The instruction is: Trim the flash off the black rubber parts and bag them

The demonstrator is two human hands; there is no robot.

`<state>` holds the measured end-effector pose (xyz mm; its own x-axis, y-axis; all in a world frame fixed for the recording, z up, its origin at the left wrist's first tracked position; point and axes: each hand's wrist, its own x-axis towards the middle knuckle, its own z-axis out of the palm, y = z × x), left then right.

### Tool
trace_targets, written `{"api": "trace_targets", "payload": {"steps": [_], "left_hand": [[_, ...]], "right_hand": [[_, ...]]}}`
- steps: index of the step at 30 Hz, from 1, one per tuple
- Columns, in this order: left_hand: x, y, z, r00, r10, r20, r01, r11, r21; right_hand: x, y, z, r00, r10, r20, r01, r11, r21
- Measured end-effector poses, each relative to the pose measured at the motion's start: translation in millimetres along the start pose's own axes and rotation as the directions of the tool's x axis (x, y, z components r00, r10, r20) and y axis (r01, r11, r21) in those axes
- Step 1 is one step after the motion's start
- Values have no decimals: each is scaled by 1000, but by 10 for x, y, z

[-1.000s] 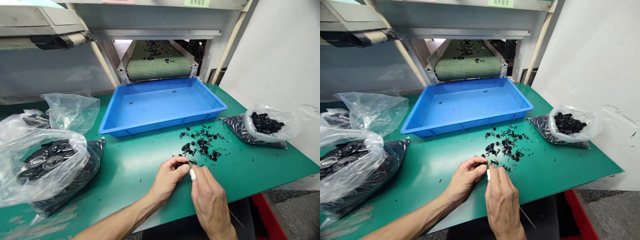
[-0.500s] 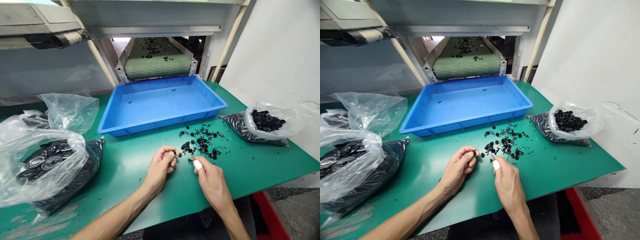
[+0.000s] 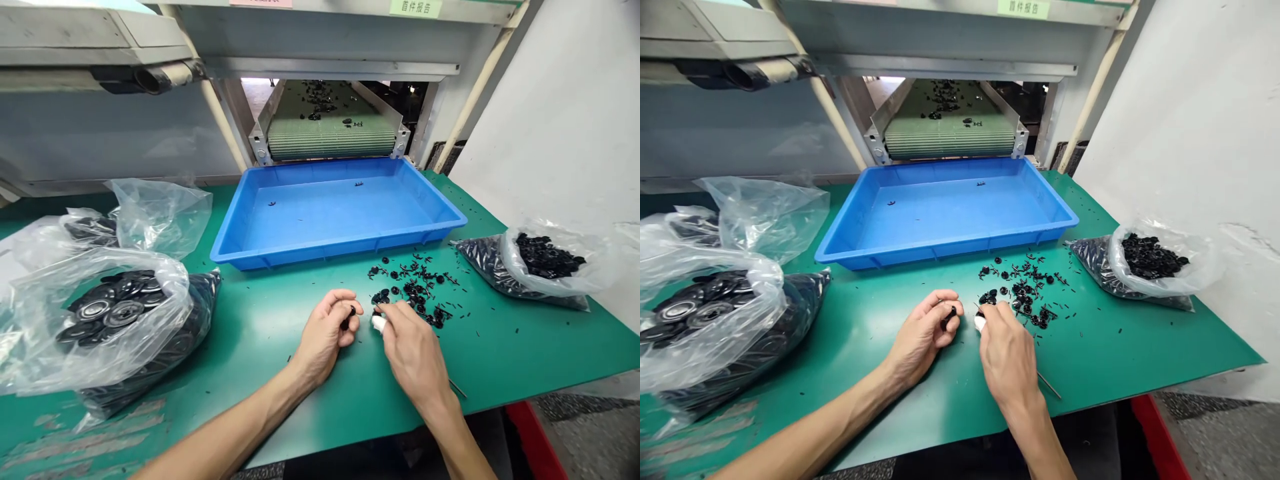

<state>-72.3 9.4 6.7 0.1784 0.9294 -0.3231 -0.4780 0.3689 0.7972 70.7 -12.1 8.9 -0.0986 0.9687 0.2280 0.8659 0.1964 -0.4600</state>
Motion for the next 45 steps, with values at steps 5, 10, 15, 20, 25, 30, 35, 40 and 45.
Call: {"api": "trace_targets", "payload": {"steps": [5, 10, 15, 20, 25, 30, 35, 40, 45], "left_hand": [[-26, -58, 3, 976, -146, 162, 125, 983, 135], [-34, -60, -11, 940, -209, 269, 176, 974, 143], [-47, -75, 19, 935, -246, 257, 223, 968, 118], [-67, -145, 47, 971, -170, 168, 164, 985, 48], [-104, -182, 102, 985, -114, 133, 109, 993, 43], [-135, -207, 122, 984, -107, 144, 98, 993, 70], [-145, -230, 110, 985, -62, 159, 42, 991, 126], [-125, -258, 90, 992, -36, 118, 17, 987, 158], [-119, -229, 125, 996, -40, 79, 19, 965, 260]], "right_hand": [[-134, 28, -162, 994, -109, -21, 110, 952, 284], [-161, 5, -267, 997, -70, -28, 75, 933, 351], [-265, 68, -315, 996, -88, -17, 89, 968, 236], [-490, 105, -187, 987, -29, -159, 39, 998, 54], [-518, 35, -107, 989, -19, -147, 20, 1000, 4], [-459, 2, -123, 992, -11, -129, 8, 1000, -23], [-478, -52, -69, 984, -17, -175, 2, 996, -85], [-410, -65, -58, 991, 93, -93, -87, 994, 61], [-303, 94, -116, 959, 239, 151, -275, 915, 297]]}}
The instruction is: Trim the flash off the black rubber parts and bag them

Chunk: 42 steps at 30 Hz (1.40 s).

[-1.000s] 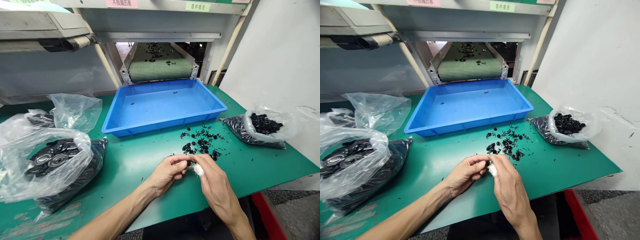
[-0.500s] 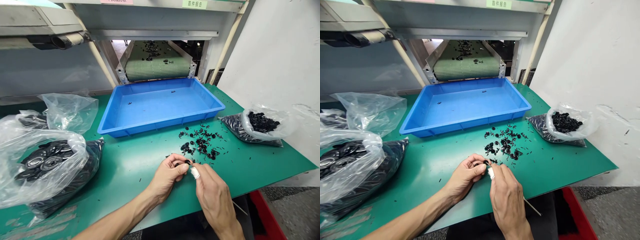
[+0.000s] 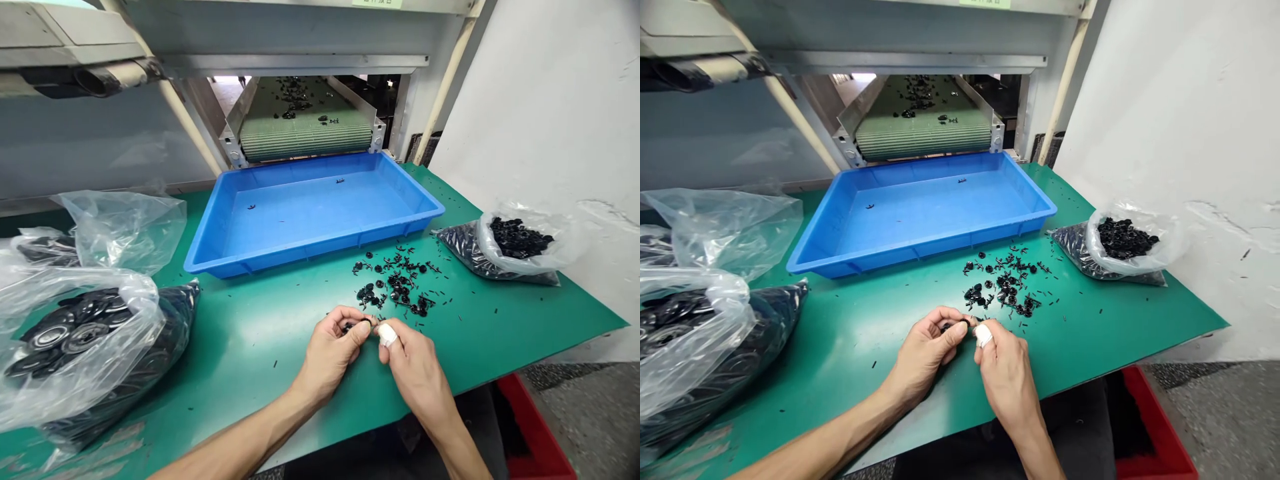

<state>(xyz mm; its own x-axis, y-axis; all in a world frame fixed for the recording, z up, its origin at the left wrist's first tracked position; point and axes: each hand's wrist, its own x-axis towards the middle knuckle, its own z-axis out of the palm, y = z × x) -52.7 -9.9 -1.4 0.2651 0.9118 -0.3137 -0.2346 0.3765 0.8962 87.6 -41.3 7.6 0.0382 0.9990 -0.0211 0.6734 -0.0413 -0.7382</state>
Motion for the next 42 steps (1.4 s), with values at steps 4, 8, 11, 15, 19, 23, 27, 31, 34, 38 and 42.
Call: {"api": "trace_targets", "payload": {"steps": [4, 8, 11, 15, 19, 23, 27, 31, 34, 38, 42], "left_hand": [[6, 44, 15, 999, -14, -32, 15, 1000, 14], [25, 27, -20, 1000, -24, 1, 24, 1000, -19], [39, 16, -47, 999, -29, 26, 30, 998, -56], [48, 34, -49, 996, -44, 72, 50, 996, -76], [52, 34, -42, 995, -44, 89, 54, 992, -115], [55, 22, -61, 982, -35, 183, 55, 993, -109], [55, 4, -98, 981, -59, 185, 91, 981, -169], [49, -27, -117, 978, -108, 180, 150, 959, -240], [38, -37, -107, 979, -104, 174, 148, 953, -263], [23, -27, -73, 987, -73, 144, 114, 946, -303], [17, -29, -54, 990, -50, 132, 87, 952, -295]], "right_hand": [[128, 119, -72, 989, -69, -127, 50, 988, -146], [345, 111, -67, 970, -174, -168, 103, 927, -361], [469, 63, -32, 979, -172, -107, 113, 903, -414], [449, 38, -46, 980, -171, -104, 127, 934, -335], [273, -15, -122, 968, -222, -121, 211, 973, -95], [127, -90, -126, 931, -339, -133, 344, 939, 10], [82, -74, -94, 926, -351, -141, 345, 936, -67], [24, 4, -100, 935, -340, -105, 316, 929, -195], [-69, 58, -78, 936, -336, -104, 301, 919, -256], [-177, 90, 13, 925, -339, -173, 286, 919, -271], [-188, 63, 60, 937, -309, -164, 260, 928, -268]]}}
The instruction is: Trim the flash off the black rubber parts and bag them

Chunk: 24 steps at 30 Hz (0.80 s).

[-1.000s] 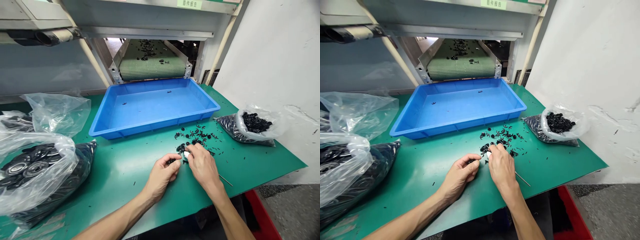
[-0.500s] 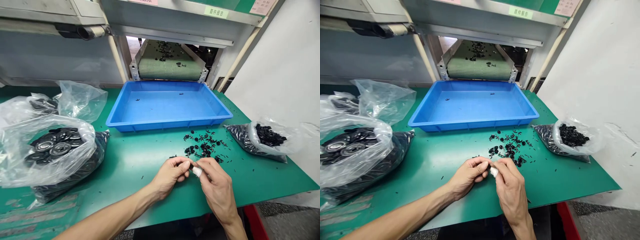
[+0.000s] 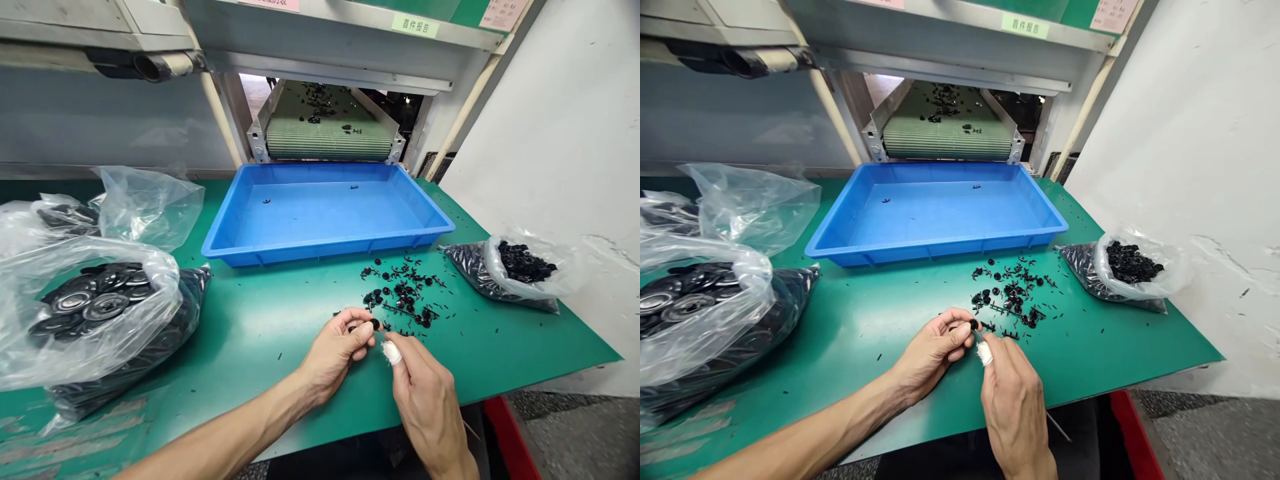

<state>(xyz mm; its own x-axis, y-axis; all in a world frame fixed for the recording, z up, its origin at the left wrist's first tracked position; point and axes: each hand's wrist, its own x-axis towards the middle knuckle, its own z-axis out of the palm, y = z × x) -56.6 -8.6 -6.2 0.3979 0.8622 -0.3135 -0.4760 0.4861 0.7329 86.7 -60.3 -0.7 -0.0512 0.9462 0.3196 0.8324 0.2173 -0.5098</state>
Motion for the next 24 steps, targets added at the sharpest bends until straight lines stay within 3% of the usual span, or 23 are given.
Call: {"api": "trace_targets", "payload": {"steps": [6, 14, 20, 24], "left_hand": [[-1, -18, -7, 1000, 22, -7, -22, 998, 57], [-11, -61, 11, 995, 73, -62, -61, 983, 174], [-1, -47, 28, 990, 109, -87, -85, 965, 248], [14, 2, 42, 980, 101, -172, -70, 982, 178]], "right_hand": [[51, -30, -9, 999, 11, 32, -10, 1000, -28], [34, -148, 81, 997, 22, -69, -30, 993, -113], [177, -57, 44, 959, 227, 169, -240, 969, 62], [337, 63, 29, 969, 203, 142, -210, 977, 36]]}}
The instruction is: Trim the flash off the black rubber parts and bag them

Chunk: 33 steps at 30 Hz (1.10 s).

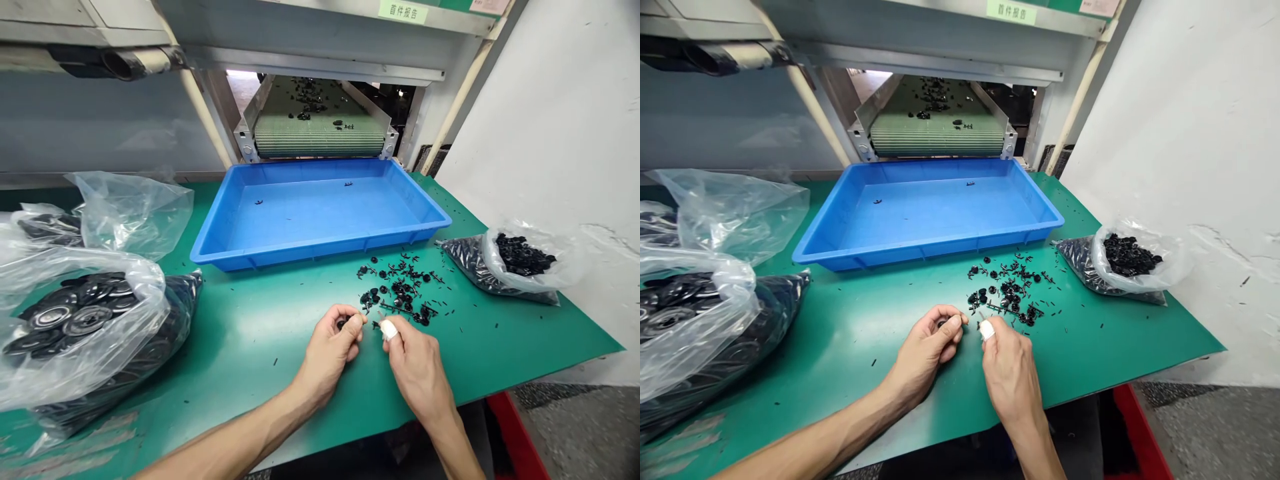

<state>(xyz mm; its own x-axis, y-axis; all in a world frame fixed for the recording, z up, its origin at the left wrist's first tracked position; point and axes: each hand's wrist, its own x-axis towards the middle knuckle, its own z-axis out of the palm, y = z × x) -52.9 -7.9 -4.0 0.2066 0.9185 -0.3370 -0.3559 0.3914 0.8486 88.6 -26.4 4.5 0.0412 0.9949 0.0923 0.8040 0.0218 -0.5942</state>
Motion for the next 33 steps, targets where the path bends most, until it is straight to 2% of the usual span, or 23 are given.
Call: {"api": "trace_targets", "payload": {"steps": [3, 5, 7, 9, 12, 14, 17, 20, 24, 27, 30, 33], "left_hand": [[9, 49, -7, 1000, 5, -7, -6, 989, -148], [13, 80, -16, 1000, -6, -2, 6, 973, -231], [16, 105, -27, 1000, -27, 4, 27, 961, -274], [18, 114, -36, 999, -48, 4, 47, 954, -294], [13, 94, -42, 997, -72, -3, 69, 966, -250], [6, 65, -42, 998, -65, 12, 66, 982, -179], [-5, 21, -39, 999, -26, 35, 30, 993, -118], [-5, -5, -37, 998, -14, 59, 19, 996, -89], [12, -9, -33, 999, -9, 47, 13, 996, -92], [21, 5, -30, 999, 28, 20, -24, 982, -186], [24, 23, -36, 998, 28, 57, -13, 971, -238], [27, 35, -52, 996, -20, 86, 42, 962, -270]], "right_hand": [[194, -35, 9, 990, -138, -35, 134, 986, -104], [337, -97, 30, 977, -208, 36, 211, 953, -216], [458, -152, 44, 972, -209, 112, 234, 913, -335], [527, -171, 29, 974, -195, 119, 225, 904, -364], [503, -144, -53, 979, -191, 68, 199, 969, -143], [420, -124, -124, 990, -106, 95, 99, 992, 81], [270, -136, -192, 976, 68, 206, -130, 945, 301], [172, -180, -188, 968, 102, 229, -189, 898, 398], [135, -196, -155, 977, 70, 203, -151, 896, 417], [88, -152, -169, 992, -34, 121, -12, 931, 365], [2, -110, -202, 990, -135, 31, 121, 954, 273], [-81, -111, -214, 995, -100, -27, 103, 973, 206]]}}
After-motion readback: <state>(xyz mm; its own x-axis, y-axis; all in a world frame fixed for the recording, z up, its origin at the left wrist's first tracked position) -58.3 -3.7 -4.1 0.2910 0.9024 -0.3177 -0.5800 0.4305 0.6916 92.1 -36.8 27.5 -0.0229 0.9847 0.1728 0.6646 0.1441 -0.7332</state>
